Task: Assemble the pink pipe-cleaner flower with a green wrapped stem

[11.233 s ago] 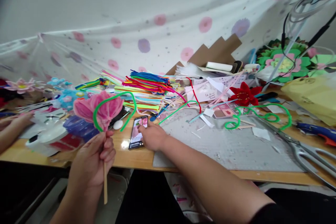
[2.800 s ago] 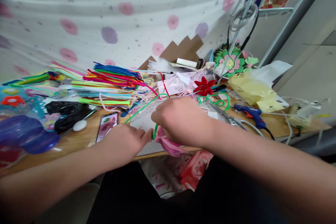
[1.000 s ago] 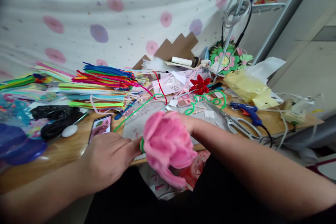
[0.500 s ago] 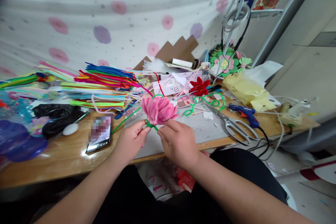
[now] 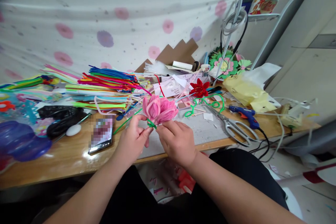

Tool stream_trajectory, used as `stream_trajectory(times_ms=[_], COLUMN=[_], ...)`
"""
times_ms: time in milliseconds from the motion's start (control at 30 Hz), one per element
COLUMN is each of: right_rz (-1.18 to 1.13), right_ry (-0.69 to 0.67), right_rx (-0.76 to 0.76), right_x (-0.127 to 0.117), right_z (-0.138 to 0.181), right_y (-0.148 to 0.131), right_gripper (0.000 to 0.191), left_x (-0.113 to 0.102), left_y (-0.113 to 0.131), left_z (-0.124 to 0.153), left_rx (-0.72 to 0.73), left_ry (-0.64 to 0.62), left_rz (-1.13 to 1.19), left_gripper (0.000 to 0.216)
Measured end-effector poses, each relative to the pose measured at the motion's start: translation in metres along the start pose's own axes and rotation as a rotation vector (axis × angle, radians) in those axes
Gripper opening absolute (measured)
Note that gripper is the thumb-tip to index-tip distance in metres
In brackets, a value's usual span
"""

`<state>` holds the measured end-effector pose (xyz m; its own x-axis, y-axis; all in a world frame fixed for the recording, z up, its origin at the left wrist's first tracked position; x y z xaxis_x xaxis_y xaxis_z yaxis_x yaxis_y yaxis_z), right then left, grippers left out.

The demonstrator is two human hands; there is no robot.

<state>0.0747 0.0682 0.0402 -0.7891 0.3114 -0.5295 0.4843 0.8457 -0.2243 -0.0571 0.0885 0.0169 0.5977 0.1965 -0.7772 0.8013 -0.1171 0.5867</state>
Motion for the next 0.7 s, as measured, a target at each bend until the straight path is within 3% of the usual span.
stream_trajectory(times_ms=[233, 567, 700], right_rz=[-0.129, -0.185, -0.172], right_ry=[0.118, 0.176, 0.18], right_rx=[0.026, 0.124, 0.089], right_x=[-0.006, -0.007, -0.008], right_z=[-0.005, -0.008, -0.011], right_y=[-0.003, -0.004, -0.005], right_gripper=[0.022, 0.023, 0.022], left_x=[-0.006, -0.007, -0.01], left_y=[0.013, 0.019, 0.017], left_z=[0.004, 0.007, 0.008], left_rx=[0.048, 0.071, 0.042], left_ry=[0.052, 0.085, 0.105], left_rz=[-0.027, -0.006, -0.01], left_gripper=[0.018, 0.009, 0.013])
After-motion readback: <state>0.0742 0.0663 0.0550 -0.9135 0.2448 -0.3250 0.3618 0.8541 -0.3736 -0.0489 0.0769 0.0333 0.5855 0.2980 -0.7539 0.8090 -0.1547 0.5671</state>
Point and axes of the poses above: each hand's wrist, its own z-axis away from the middle knuckle, its own x-axis out of the palm, y = z × x, the point moved 8 cm from there along -z, towards the middle knuckle, and after that the axes turned 12 degrees about -z, right-handed, at the moved point
